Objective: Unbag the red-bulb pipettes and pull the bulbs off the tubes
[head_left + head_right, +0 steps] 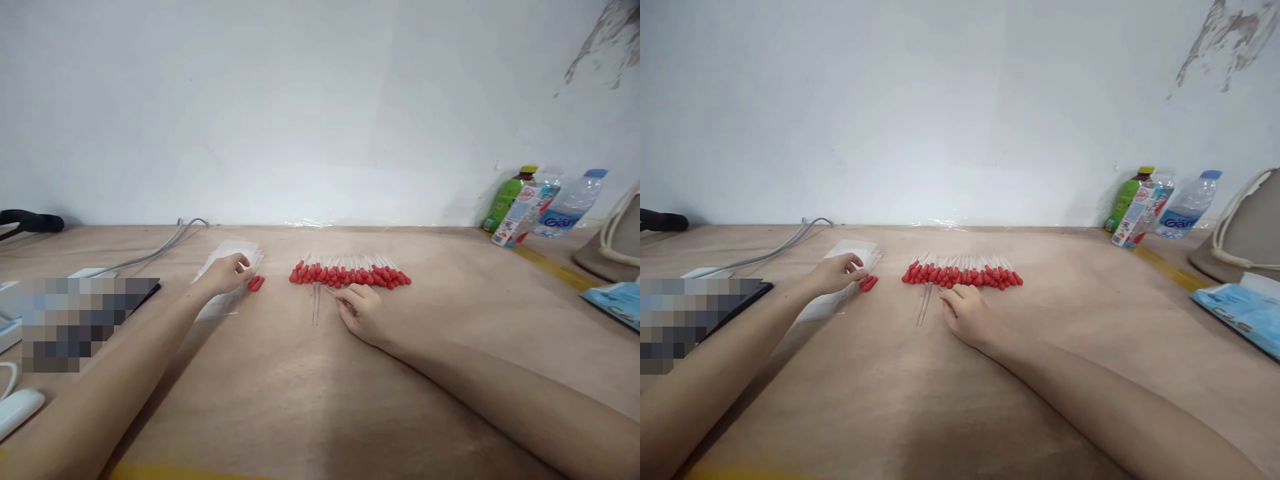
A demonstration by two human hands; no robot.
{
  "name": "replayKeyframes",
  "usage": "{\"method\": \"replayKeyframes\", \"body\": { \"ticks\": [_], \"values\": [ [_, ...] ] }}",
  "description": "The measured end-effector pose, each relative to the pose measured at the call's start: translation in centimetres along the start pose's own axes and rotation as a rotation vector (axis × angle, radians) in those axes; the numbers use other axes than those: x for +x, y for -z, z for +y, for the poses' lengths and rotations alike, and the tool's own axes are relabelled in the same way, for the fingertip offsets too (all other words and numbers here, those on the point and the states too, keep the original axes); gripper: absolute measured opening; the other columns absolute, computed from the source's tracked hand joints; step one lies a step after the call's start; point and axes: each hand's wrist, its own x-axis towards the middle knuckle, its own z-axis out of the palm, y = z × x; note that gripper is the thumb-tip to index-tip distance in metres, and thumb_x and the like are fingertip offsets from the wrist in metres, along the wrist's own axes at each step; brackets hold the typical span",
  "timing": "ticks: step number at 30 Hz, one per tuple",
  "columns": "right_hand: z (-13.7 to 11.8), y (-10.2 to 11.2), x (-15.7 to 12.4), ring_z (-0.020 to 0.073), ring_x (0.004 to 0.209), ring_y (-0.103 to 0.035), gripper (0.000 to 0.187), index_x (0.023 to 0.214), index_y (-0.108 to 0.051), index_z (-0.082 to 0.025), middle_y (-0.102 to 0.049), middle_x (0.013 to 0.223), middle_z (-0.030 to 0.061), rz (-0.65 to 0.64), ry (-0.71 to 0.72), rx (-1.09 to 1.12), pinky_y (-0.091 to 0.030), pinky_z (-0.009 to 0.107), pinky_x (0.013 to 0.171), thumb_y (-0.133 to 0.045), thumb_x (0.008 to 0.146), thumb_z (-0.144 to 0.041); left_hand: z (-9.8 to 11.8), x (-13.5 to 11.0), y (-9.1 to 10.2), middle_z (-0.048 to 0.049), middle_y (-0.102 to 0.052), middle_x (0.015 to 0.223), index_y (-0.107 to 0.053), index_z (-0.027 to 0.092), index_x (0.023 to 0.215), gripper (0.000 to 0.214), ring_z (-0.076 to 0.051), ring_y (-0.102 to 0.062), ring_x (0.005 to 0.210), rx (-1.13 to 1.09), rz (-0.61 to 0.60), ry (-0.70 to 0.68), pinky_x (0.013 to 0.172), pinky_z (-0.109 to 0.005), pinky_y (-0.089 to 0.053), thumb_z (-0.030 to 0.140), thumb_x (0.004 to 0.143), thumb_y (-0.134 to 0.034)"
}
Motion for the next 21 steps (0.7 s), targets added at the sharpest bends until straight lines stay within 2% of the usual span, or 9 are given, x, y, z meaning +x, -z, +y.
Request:
{"method": "replayKeyframes", "body": {
  "ticks": [3,6,8,11,13,16,21],
  "values": [
    [-0.2,-0.7,0.6,0.0142,0.062,-0.05,0.019,0.081,-0.06,-0.016,-0.055,0.065,0.0032,-0.003,0.023,-0.024,-0.04,0.027,0.061,-0.042,0.079,-0.011,1.0,-0.4,-0.5,-0.0047,-0.063,0.078,-0.058,0.018,0.082,0.028,-0.021,-0.057,0.075,0.011,0.134,-0.101,0.065,-0.03,-0.041,0.044,0.075,-0.049],
    [-0.2,-1.3,0.9,0.0144,0.063,-0.049,0.019,0.079,-0.061,-0.015,-0.055,0.066,0.0042,-0.001,0.043,-0.06,-0.04,0.027,0.061,-0.043,0.077,-0.01,3.0,-1.3,-1.6,-0.006,-0.061,0.084,-0.059,0.017,0.083,0.024,-0.022,-0.054,0.086,-0.027,0.323,-0.326,0.076,-0.032,-0.041,0.038,0.078,-0.048],
    [-0.2,-1.5,1.1,0.0141,0.062,-0.049,0.019,0.077,-0.062,-0.016,-0.055,0.066,0.0042,-0.005,0.049,-0.069,-0.04,0.027,0.061,-0.044,0.078,-0.011,4.6,-2.1,-2.6,-0.0059,-0.06,0.088,-0.059,0.017,0.087,0.023,-0.021,-0.052,0.088,-0.053,0.375,-0.456,0.081,-0.033,-0.04,0.036,0.081,-0.048],
    [-0.4,-1.6,1.3,0.013,0.061,-0.049,0.016,0.075,-0.063,-0.017,-0.053,0.063,0.0025,-0.043,0.062,-0.045,-0.04,0.026,0.063,-0.047,0.08,-0.017,6.5,-3.0,-3.8,-0.0061,-0.059,0.092,-0.058,0.017,0.095,0.024,-0.02,-0.051,0.09,-0.061,0.375,-0.57,0.082,-0.033,-0.04,0.036,0.083,-0.047],
    [-0.6,-1.5,1.4,0.013,0.062,-0.049,0.016,0.076,-0.063,-0.016,-0.053,0.064,0.0024,-0.085,0.068,-0.016,-0.04,0.027,0.063,-0.051,0.08,-0.026,7.4,-3.2,-4.2,-0.0063,-0.06,0.093,-0.058,0.017,0.097,0.026,-0.021,-0.051,0.09,-0.047,0.361,-0.585,0.082,-0.034,-0.04,0.036,0.083,-0.047],
    [-0.9,-1.1,1.4,0.0145,0.066,-0.051,0.027,0.083,-0.065,-0.015,-0.055,0.07,0.0046,-0.132,0.071,0.02,-0.042,0.028,0.065,-0.056,0.077,-0.039,8.1,-2.9,-4.5,-0.0056,-0.062,0.088,-0.058,0.018,0.099,0.027,-0.021,-0.053,0.087,-0.056,0.336,-0.544,0.08,-0.035,-0.04,0.038,0.083,-0.048],
    [-1.0,-0.9,1.4,0.0168,0.074,-0.054,0.038,0.096,-0.063,-0.014,-0.058,0.081,0.0079,-0.16,0.067,0.077,-0.044,0.031,0.071,-0.058,0.075,-0.044,8.4,-2.3,-5.1,-0.0033,-0.065,0.082,-0.059,0.019,0.096,0.024,-0.02,-0.056,0.084,-0.141,0.307,-0.504,0.079,-0.035,-0.039,0.037,0.083,-0.049]
  ]
}}
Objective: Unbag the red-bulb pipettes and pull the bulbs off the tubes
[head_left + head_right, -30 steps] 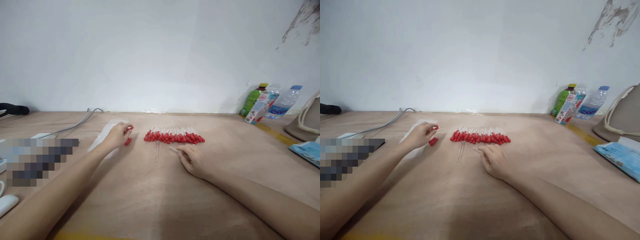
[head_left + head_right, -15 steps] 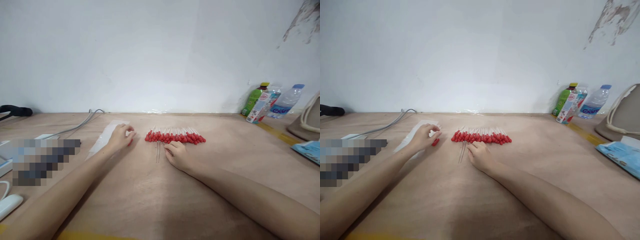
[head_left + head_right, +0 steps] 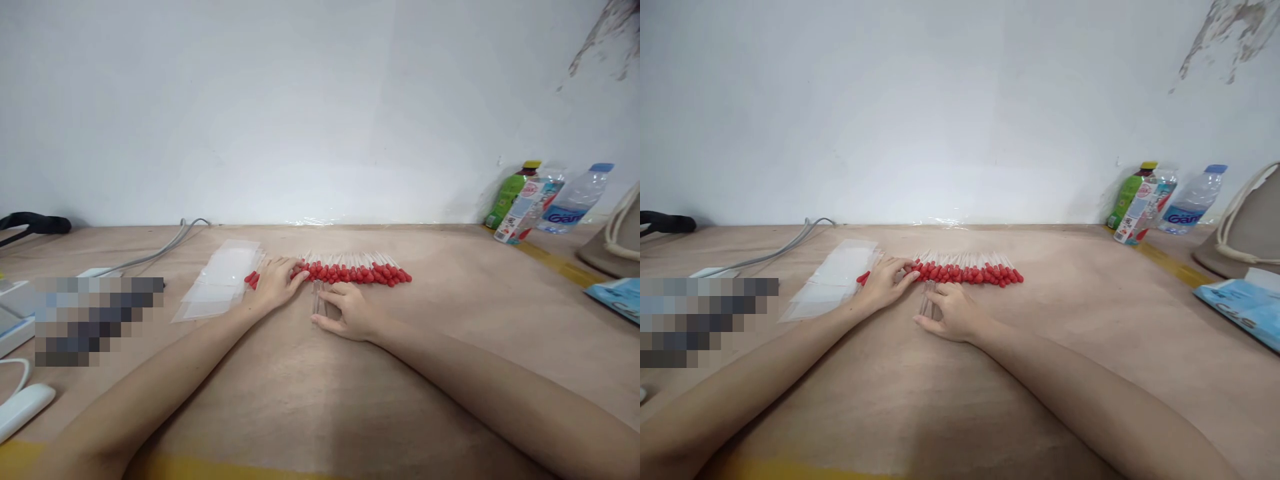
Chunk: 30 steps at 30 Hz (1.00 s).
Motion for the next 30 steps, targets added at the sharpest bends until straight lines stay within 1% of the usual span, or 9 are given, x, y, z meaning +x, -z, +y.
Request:
{"method": "replayKeyframes", "body": {
  "ticks": [5,8,12,14,16,20,23,27,30],
  "values": [
    [-0.2,0.2,0.1,0.0189,0.081,-0.055,0.046,0.107,-0.057,-0.013,-0.059,0.089,0.0102,-0.009,-0.018,0.009,-0.045,0.033,0.075,-0.057,0.075,-0.045,0.1,-0.2,-0.7,-0.0023,-0.066,0.08,-0.061,0.019,0.091,0.019,-0.019,-0.055,0.083,-0.019,0.08,0.022,0.078,-0.034,-0.04,0.032,0.082,-0.05],
    [-0.3,0.6,0.0,0.0198,0.081,-0.055,0.042,0.106,-0.057,-0.014,-0.06,0.09,0.0101,0.012,-0.025,-0.032,-0.044,0.035,0.075,-0.054,0.078,-0.044,0.6,-0.6,-0.5,-0.0026,-0.066,0.082,-0.062,0.019,0.088,0.019,-0.02,-0.054,0.083,0.002,0.163,0.047,0.079,-0.035,-0.039,0.031,0.083,-0.049],
    [-0.3,1.5,-1.1,0.0217,0.087,-0.054,0.035,0.11,-0.054,-0.016,-0.059,0.094,0.0107,0.123,-0.039,-0.077,-0.044,0.039,0.078,-0.051,0.081,-0.034,0.9,-1.9,0.3,-0.0026,-0.067,0.086,-0.063,0.02,0.089,0.018,-0.02,-0.054,0.085,0.018,0.257,0.044,0.08,-0.037,-0.038,0.031,0.083,-0.05],
    [0.0,2.2,-2.0,0.0231,0.096,-0.053,0.039,0.118,-0.049,-0.018,-0.056,0.105,0.0115,0.194,-0.04,-0.087,-0.045,0.04,0.083,-0.051,0.081,-0.029,0.7,-2.7,0.6,-0.0029,-0.067,0.087,-0.063,0.02,0.09,0.019,-0.02,-0.054,0.083,-0.004,0.293,0.015,0.08,-0.037,-0.038,0.03,0.083,-0.05],
    [0.4,3.2,-2.9,0.0246,0.107,-0.049,0.048,0.128,-0.04,-0.02,-0.051,0.117,0.0118,0.232,-0.029,-0.11,-0.043,0.042,0.09,-0.05,0.081,-0.026,0.5,-3.4,0.9,-0.0033,-0.067,0.088,-0.063,0.02,0.092,0.018,-0.018,-0.055,0.082,-0.05,0.285,-0.055,0.078,-0.036,-0.04,0.03,0.083,-0.05],
    [1.0,5.0,-4.5,0.0268,0.12,-0.04,0.061,0.136,-0.027,-0.02,-0.042,0.131,0.0125,0.173,0.025,-0.173,-0.038,0.045,0.098,-0.051,0.081,-0.027,0.9,-4.3,1.3,-0.0023,-0.069,0.087,-0.063,0.021,0.093,0.016,-0.016,-0.056,0.08,-0.143,0.162,-0.292,0.073,-0.032,-0.043,0.026,0.082,-0.053],
    [1.2,5.6,-4.8,0.027,0.123,-0.037,0.061,0.135,-0.03,-0.019,-0.043,0.131,0.0126,0.11,0.054,-0.198,-0.036,0.046,0.1,-0.054,0.08,-0.031,2.0,-4.3,1.4,-0.001,-0.069,0.083,-0.064,0.022,0.091,0.014,-0.015,-0.056,0.076,-0.18,0.125,-0.406,0.07,-0.031,-0.044,0.023,0.081,-0.054],
    [1.5,5.2,-4.5,0.0256,0.124,-0.036,0.056,0.133,-0.034,-0.019,-0.047,0.129,0.0104,0.021,0.088,-0.18,-0.033,0.048,0.101,-0.053,0.082,-0.035,3.3,-4.2,1.2,-0.001,-0.07,0.084,-0.065,0.023,0.09,0.013,-0.014,-0.056,0.073,-0.206,0.124,-0.462,0.069,-0.031,-0.044,0.022,0.082,-0.054],
    [1.9,4.7,-4.4,0.0236,0.123,-0.038,0.047,0.129,-0.04,-0.02,-0.052,0.125,0.0086,-0.003,0.101,-0.146,-0.035,0.047,0.101,-0.05,0.084,-0.032,3.7,-4.1,1.0,-0.001,-0.07,0.085,-0.064,0.023,0.092,0.014,-0.014,-0.056,0.072,-0.22,0.128,-0.494,0.068,-0.031,-0.043,0.021,0.082,-0.054]
  ]
}}
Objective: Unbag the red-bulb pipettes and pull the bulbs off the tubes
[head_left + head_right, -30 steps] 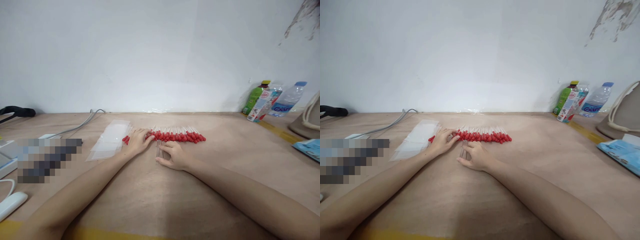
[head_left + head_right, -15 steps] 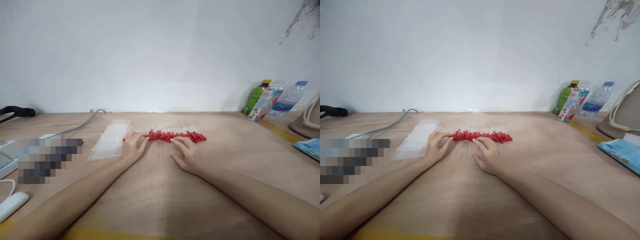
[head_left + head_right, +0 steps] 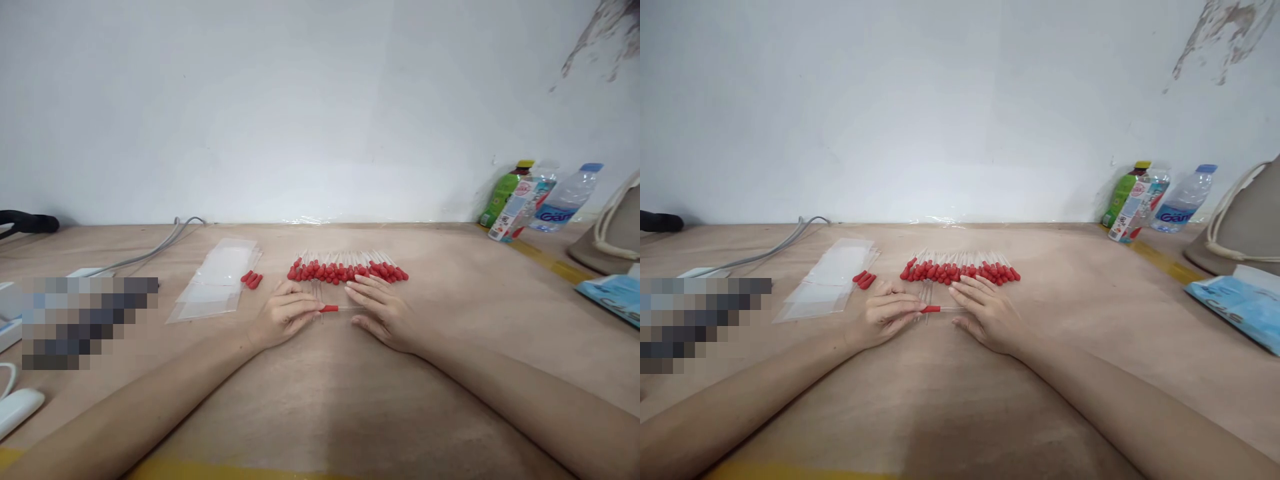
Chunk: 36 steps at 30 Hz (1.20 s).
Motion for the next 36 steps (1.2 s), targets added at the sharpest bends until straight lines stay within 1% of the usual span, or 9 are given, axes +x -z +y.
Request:
{"method": "replayKeyframes", "body": {
  "ticks": [6,11,13,16,19,23,29,32,36],
  "values": [
    [0.1,-1.0,0.2,0.0196,0.117,-0.045,0.033,0.12,-0.051,-0.02,-0.064,0.107,0.0052,0.032,-0.009,0.055,-0.041,0.042,0.096,-0.046,0.087,-0.02,-0.2,-0.1,-0.3,-0.0009,-0.069,0.086,-0.063,0.023,0.094,0.016,-0.015,-0.055,0.076,-0.024,0.0,0.008,0.072,-0.031,-0.043,0.02,0.08,-0.057],
    [-0.6,-0.8,0.8,0.02,0.11,-0.052,0.027,0.111,-0.056,-0.014,-0.063,0.107,0.01,0.095,0.049,-0.067,-0.045,0.039,0.092,-0.046,0.086,-0.017,0.5,0.6,-0.9,-0.0052,-0.066,0.098,-0.058,0.018,0.105,0.03,-0.02,-0.053,0.092,0.004,-0.019,0.131,0.084,-0.037,-0.04,0.031,0.077,-0.059],
    [-0.9,-0.6,1.0,0.0208,0.109,-0.053,0.027,0.11,-0.057,-0.012,-0.063,0.108,0.0115,0.099,0.097,-0.134,-0.046,0.039,0.091,-0.047,0.086,-0.016,0.8,1.0,-1.3,-0.0045,-0.067,0.095,-0.06,0.019,0.101,0.028,-0.02,-0.053,0.092,0.017,-0.036,0.14,0.084,-0.037,-0.04,0.034,0.078,-0.058],
    [-1.1,-0.6,1.1,0.0208,0.108,-0.054,0.027,0.11,-0.057,-0.011,-0.063,0.107,0.011,0.097,0.133,-0.167,-0.046,0.039,0.092,-0.046,0.085,-0.013,1.0,1.4,-1.8,-0.0019,-0.068,0.087,-0.063,0.02,0.093,0.019,-0.018,-0.054,0.087,0.029,-0.052,0.113,0.08,-0.035,-0.04,0.033,0.082,-0.055],
    [-1.1,-0.7,1.1,0.02,0.108,-0.054,0.027,0.11,-0.057,-0.012,-0.064,0.106,0.0095,0.11,0.107,-0.127,-0.046,0.038,0.093,-0.047,0.085,-0.016,1.0,1.4,-1.9,-0.0019,-0.068,0.081,-0.064,0.019,0.088,0.016,-0.017,-0.055,0.084,0.031,-0.058,0.095,0.079,-0.034,-0.039,0.03,0.084,-0.053],
    [-0.8,-1.0,1.0,0.0217,0.107,-0.054,0.033,0.111,-0.056,-0.009,-0.062,0.109,0.013,0.106,0.04,-0.056,-0.048,0.038,0.09,-0.049,0.086,-0.028,0.9,1.3,-1.8,-0.0021,-0.068,0.082,-0.063,0.019,0.088,0.014,-0.017,-0.055,0.086,0.029,-0.062,0.075,0.081,-0.034,-0.038,0.028,0.084,-0.052],
    [-0.3,-1.6,0.6,0.0205,0.11,-0.052,0.031,0.113,-0.056,-0.011,-0.061,0.112,0.0124,0.031,0.034,0.026,-0.048,0.037,0.092,-0.046,0.087,-0.025,0.8,1.3,-2.1,-0.0023,-0.068,0.088,-0.063,0.019,0.092,0.016,-0.018,-0.055,0.093,0.028,-0.051,0.047,0.085,-0.035,-0.039,0.03,0.081,-0.056],
    [-0.2,-1.7,0.6,0.0194,0.109,-0.053,0.031,0.114,-0.055,-0.012,-0.061,0.112,0.012,0.006,0.045,0.065,-0.047,0.036,0.092,-0.045,0.087,-0.022,0.9,1.4,-2.2,-0.0022,-0.068,0.09,-0.064,0.02,0.089,0.015,-0.018,-0.055,0.094,0.036,-0.063,0.051,0.086,-0.035,-0.039,0.028,0.083,-0.054],
    [-0.2,-1.6,0.8,0.018,0.107,-0.055,0.028,0.113,-0.055,-0.013,-0.061,0.112,0.0111,-0.007,0.084,0.117,-0.043,0.04,0.097,-0.044,0.087,-0.019,1.3,1.4,-2.0,-0.0015,-0.068,0.095,-0.063,0.02,0.089,0.015,-0.019,-0.054,0.1,0.057,-0.105,0.044,0.092,-0.038,-0.034,0.026,0.085,-0.05]
  ]
}}
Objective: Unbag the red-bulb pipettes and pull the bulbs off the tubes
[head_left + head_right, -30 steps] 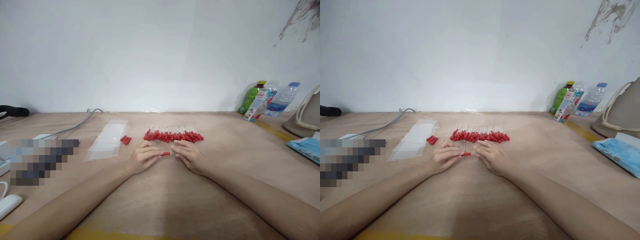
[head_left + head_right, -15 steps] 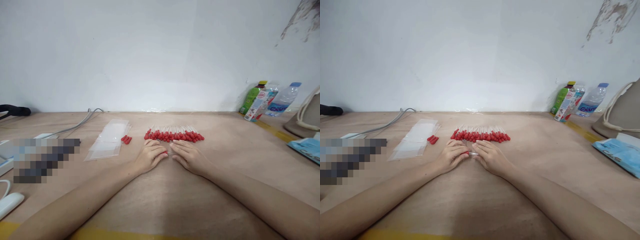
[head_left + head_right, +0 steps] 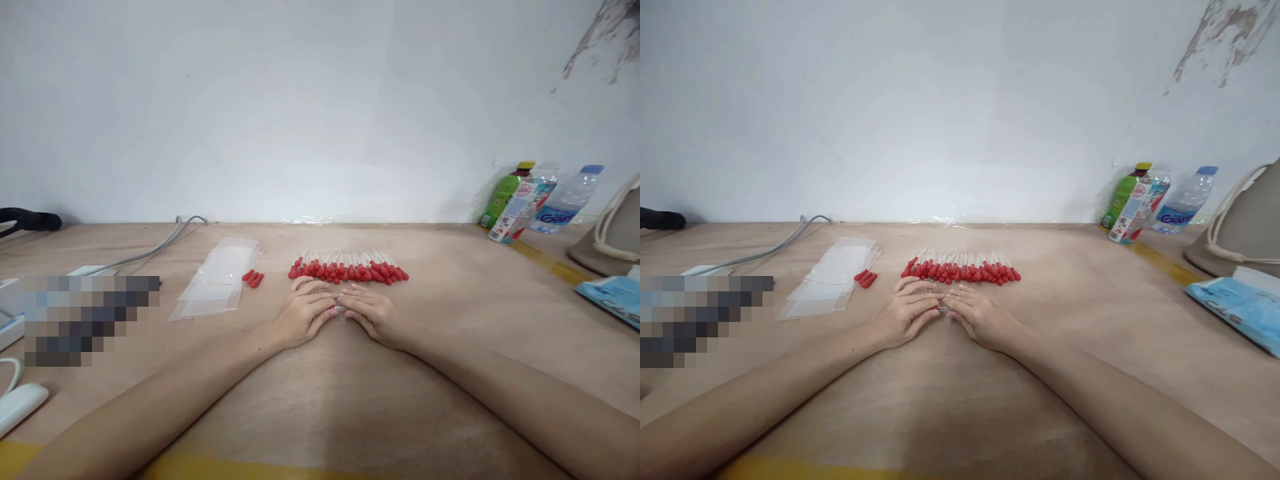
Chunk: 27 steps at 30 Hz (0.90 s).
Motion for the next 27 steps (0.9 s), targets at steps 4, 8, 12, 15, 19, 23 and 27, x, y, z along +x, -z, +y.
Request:
{"method": "replayKeyframes", "body": {
  "ticks": [4,8,12,15,19,23,27],
  "values": [
    [-0.1,0.2,0.0,0.0177,0.109,-0.053,0.027,0.112,-0.054,-0.013,-0.06,0.112,0.0118,-0.006,0.051,-0.011,-0.042,0.04,0.098,-0.043,0.087,-0.017,0.3,-0.1,0.5,-0.0006,-0.066,0.102,-0.062,0.02,0.087,0.016,-0.019,-0.052,0.106,0.032,-0.049,-0.022,0.097,-0.041,-0.028,0.025,0.086,-0.047],
    [-0.3,0.4,-0.1,0.0185,0.11,-0.053,0.026,0.11,-0.055,-0.012,-0.062,0.109,0.0117,0.031,0.114,-0.071,-0.044,0.038,0.097,-0.045,0.086,-0.016,0.4,-0.2,0.9,-0.0012,-0.065,0.106,-0.063,0.02,0.089,0.018,-0.02,-0.05,0.111,0.055,-0.089,-0.04,0.099,-0.042,-0.026,0.025,0.087,-0.046],
    [-0.6,0.7,-0.1,0.0194,0.109,-0.054,0.026,0.109,-0.056,-0.009,-0.063,0.106,0.0131,0.037,0.149,-0.114,-0.044,0.038,0.097,-0.047,0.086,-0.015,0.4,-0.4,1.1,-0.0005,-0.065,0.106,-0.062,0.02,0.09,0.017,-0.02,-0.05,0.112,0.058,-0.1,-0.049,0.1,-0.041,-0.026,0.025,0.087,-0.047],
    [-0.7,0.8,-0.1,0.0193,0.109,-0.053,0.027,0.11,-0.056,-0.009,-0.063,0.108,0.013,0.034,0.161,-0.123,-0.043,0.038,0.098,-0.047,0.085,-0.014,0.4,-0.6,1.3,-0.0007,-0.066,0.104,-0.062,0.02,0.088,0.017,-0.02,-0.05,0.112,0.06,-0.107,-0.052,0.101,-0.041,-0.024,0.025,0.087,-0.047],
    [-0.5,0.9,-0.4,0.0191,0.112,-0.051,0.029,0.113,-0.054,-0.01,-0.063,0.109,0.0116,0.056,0.177,-0.111,-0.042,0.04,0.099,-0.048,0.084,-0.012,0.4,-0.7,1.4,-0.0016,-0.067,0.102,-0.062,0.02,0.087,0.017,-0.019,-0.051,0.11,0.059,-0.108,-0.056,0.1,-0.042,-0.024,0.026,0.087,-0.047],
    [-0.6,1.1,-0.7,0.0189,0.113,-0.05,0.033,0.115,-0.052,-0.011,-0.063,0.108,0.0118,0.068,0.184,-0.076,-0.042,0.04,0.099,-0.049,0.083,-0.01,0.6,-0.6,1.5,-0.0021,-0.068,0.099,-0.062,0.019,0.086,0.014,-0.019,-0.052,0.11,0.053,-0.082,-0.099,0.1,-0.041,-0.025,0.024,0.086,-0.048],
    [-0.7,1.3,-0.8,0.0183,0.114,-0.049,0.038,0.121,-0.048,-0.013,-0.061,0.112,0.0107,0.051,0.18,-0.049,-0.041,0.04,0.099,-0.048,0.083,-0.01,0.7,-0.5,1.5,-0.0027,-0.068,0.097,-0.062,0.019,0.082,0.015,-0.019,-0.053,0.109,0.058,-0.058,-0.142,0.1,-0.041,-0.025,0.024,0.086,-0.048]
  ]
}}
